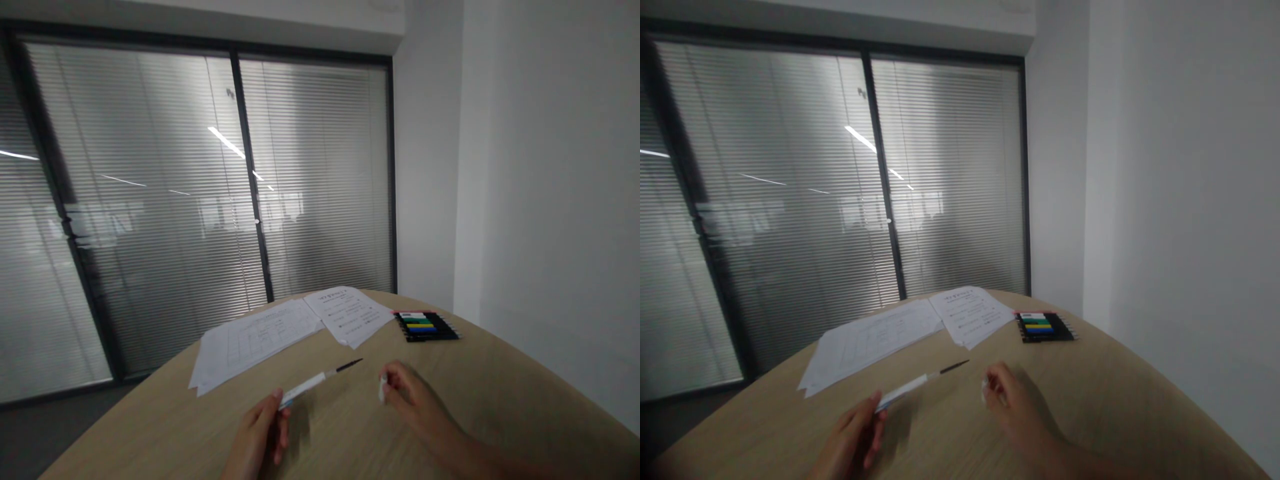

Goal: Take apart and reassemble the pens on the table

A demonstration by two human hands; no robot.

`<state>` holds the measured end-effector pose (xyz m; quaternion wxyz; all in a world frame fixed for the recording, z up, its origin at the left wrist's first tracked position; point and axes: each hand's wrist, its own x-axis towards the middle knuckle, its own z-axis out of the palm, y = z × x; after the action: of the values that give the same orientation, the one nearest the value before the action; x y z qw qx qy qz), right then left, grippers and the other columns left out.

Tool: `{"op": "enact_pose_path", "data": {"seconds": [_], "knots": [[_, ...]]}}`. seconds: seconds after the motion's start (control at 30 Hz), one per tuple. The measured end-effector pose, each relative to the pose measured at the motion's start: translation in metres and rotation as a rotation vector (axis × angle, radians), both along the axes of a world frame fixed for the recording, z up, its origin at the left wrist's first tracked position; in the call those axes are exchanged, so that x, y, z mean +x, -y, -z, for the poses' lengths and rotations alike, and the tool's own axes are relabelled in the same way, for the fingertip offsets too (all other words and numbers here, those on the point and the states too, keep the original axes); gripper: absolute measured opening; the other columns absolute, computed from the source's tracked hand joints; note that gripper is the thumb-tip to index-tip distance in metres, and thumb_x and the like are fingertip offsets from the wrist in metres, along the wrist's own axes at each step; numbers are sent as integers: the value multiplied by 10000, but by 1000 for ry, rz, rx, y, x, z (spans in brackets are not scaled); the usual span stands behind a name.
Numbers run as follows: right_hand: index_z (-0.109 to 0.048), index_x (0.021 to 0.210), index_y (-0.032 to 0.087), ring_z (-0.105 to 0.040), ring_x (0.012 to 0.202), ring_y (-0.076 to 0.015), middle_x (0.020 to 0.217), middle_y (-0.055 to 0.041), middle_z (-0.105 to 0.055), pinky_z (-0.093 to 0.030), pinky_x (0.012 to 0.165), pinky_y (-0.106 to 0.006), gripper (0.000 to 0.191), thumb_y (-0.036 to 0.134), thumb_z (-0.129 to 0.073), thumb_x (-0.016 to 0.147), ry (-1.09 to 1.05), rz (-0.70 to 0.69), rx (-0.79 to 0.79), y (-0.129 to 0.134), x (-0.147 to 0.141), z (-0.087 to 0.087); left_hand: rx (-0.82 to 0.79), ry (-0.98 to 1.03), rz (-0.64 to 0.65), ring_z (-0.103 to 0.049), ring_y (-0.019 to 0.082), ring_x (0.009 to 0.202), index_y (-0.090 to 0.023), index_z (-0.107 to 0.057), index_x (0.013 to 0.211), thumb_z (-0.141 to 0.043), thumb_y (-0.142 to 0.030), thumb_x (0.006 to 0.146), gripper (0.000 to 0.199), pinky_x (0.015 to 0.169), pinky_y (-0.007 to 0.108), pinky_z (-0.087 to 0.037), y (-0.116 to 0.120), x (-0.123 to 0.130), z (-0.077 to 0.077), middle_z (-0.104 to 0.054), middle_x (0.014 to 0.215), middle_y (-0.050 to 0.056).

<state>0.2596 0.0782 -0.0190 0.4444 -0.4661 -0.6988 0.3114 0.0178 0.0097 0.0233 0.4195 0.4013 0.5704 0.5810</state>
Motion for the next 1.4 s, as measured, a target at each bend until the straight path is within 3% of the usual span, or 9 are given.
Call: {"op": "enact_pose_path", "data": {"seconds": [0.93,1.1,1.4], "knots": [[-579,857,236,-586,818,-192,837,-33,-653,-424,742,-286,181,362,-478,776,72,-23,3,-7,-2,7,-5,4,24,-356,49,272,-144,-540,523,-615,-590,573,455,329,162,-244,-2,-1,4,-482,320,-48],[-577,854,234,-588,818,-195,851,-38,-657,-422,744,-283,163,342,-489,769,67,-27,2,-7,-2,9,-18,-5,24,-348,44,257,-146,-529,501,-622,-623,518,487,317,157,-236,-6,-2,6,-474,302,-49],[-543,843,210,-564,791,-178,833,-41,-622,-408,724,-275,140,250,-416,801,241,-6,84,5,-3,-1,-34,-42,18,-340,42,253,-145,-530,508,-583,-648,533,506,315,159,-236,-5,-2,6,-470,302,-48]]}}
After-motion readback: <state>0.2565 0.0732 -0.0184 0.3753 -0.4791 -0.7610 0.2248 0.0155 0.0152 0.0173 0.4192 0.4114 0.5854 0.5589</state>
